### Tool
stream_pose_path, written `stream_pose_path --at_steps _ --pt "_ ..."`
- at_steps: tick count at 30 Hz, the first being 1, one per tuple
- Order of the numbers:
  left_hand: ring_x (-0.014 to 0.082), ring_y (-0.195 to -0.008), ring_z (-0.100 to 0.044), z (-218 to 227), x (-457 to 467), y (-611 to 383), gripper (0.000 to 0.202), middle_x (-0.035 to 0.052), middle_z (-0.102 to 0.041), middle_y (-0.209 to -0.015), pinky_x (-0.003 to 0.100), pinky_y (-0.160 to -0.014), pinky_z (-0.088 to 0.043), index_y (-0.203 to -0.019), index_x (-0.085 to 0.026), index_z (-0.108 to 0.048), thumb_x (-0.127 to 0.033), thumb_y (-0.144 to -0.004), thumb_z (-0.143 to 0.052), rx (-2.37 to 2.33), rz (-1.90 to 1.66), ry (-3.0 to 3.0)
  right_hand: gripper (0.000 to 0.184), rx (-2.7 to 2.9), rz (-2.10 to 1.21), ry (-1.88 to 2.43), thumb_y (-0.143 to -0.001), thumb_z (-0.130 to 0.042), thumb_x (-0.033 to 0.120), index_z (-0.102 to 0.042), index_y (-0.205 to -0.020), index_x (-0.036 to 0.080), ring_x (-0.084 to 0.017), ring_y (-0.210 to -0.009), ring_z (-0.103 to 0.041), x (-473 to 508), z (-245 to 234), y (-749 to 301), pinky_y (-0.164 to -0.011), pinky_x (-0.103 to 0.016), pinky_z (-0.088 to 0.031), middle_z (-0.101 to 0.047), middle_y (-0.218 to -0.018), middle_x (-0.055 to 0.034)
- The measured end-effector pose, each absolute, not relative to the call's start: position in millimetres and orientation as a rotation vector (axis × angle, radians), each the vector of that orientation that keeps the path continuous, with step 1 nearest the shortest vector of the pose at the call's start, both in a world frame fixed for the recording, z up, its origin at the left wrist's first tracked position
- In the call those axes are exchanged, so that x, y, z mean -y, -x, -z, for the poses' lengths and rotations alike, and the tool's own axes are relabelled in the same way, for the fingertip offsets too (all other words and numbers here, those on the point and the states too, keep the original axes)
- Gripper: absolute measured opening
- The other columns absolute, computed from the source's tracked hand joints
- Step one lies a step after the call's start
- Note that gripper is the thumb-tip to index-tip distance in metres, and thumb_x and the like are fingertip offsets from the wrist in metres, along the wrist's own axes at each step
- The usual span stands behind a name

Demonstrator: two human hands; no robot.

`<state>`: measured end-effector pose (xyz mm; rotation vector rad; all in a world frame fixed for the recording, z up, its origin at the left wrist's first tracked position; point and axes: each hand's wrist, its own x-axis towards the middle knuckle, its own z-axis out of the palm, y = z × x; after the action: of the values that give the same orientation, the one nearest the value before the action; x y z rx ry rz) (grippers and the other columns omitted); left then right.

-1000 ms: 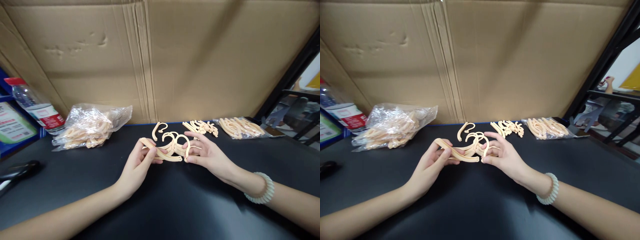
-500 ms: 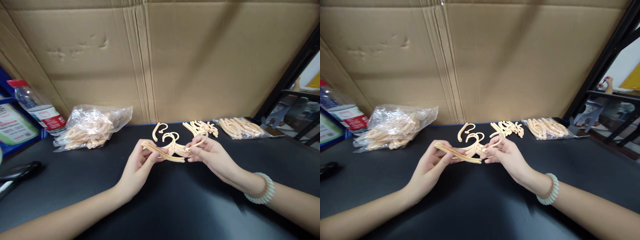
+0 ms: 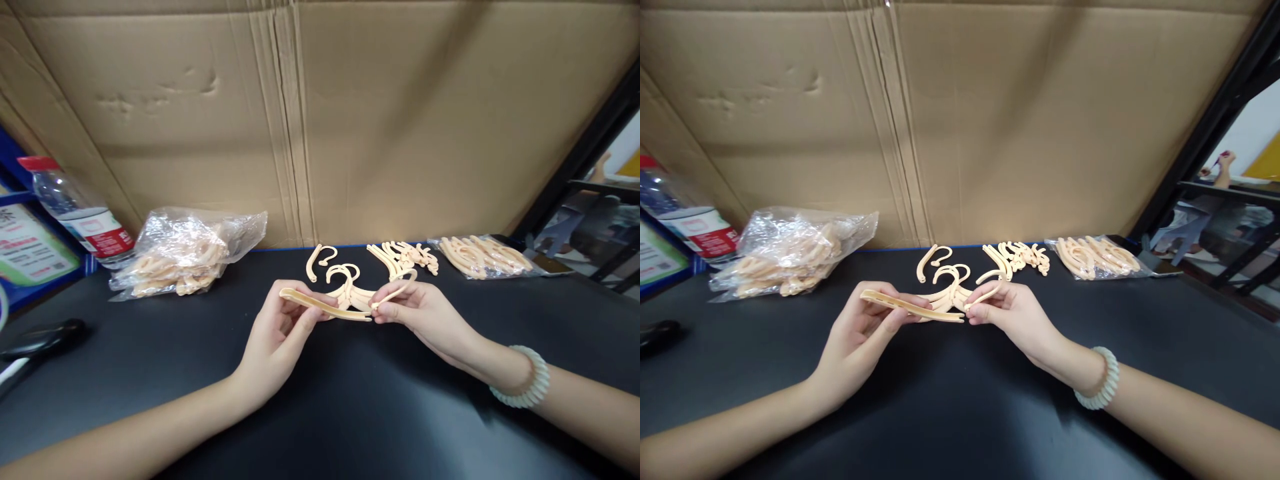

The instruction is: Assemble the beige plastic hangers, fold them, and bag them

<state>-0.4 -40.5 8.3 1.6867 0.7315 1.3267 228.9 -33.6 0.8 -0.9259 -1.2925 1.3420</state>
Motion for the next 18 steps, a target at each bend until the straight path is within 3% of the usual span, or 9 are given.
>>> stream_pose_path --at_steps 7,12,18 --pt "0.0167 -0.102 -0.070 -3.5 40.6 2.1 0.014 0.0038 -0.073 -0.101 0.028 -0.086 -0.058 -0.101 -0.022 -0.046 -0.014 -0.095 -0.056 -0.739 -1.336 -1.767 0.014 1.358 -1.561 0.816 -0.085 -0.070 0.033 -0.067 -0.085 0.019 -0.018 -0.101 -0.066 36.0 -1.2 -228.1 -0.085 -0.033 -0.056 -0.068 -0.108 -0.0048" --pt "0.0136 -0.099 -0.070 -2.8 43.0 2.3 0.016 0.0017 -0.072 -0.102 0.024 -0.086 -0.058 -0.102 -0.023 -0.048 -0.011 -0.094 -0.055 -0.716 -1.357 -1.854 0.018 1.359 -1.641 0.810 -0.089 -0.067 0.036 -0.064 -0.090 0.018 -0.021 -0.097 -0.070 37.1 -1.1 -228.7 -0.084 -0.034 -0.057 -0.067 -0.111 -0.0070" --pt "0.0142 -0.102 -0.069 -1.4 43.2 2.1 0.017 0.0024 -0.071 -0.104 0.026 -0.089 -0.057 -0.103 -0.023 -0.049 -0.010 -0.094 -0.055 -0.716 -1.371 -1.890 0.020 1.316 -1.657 0.822 -0.086 -0.071 0.035 -0.064 -0.091 0.017 -0.019 -0.089 -0.072 36.9 0.8 -229.7 -0.081 -0.033 -0.058 -0.067 -0.102 -0.0054"
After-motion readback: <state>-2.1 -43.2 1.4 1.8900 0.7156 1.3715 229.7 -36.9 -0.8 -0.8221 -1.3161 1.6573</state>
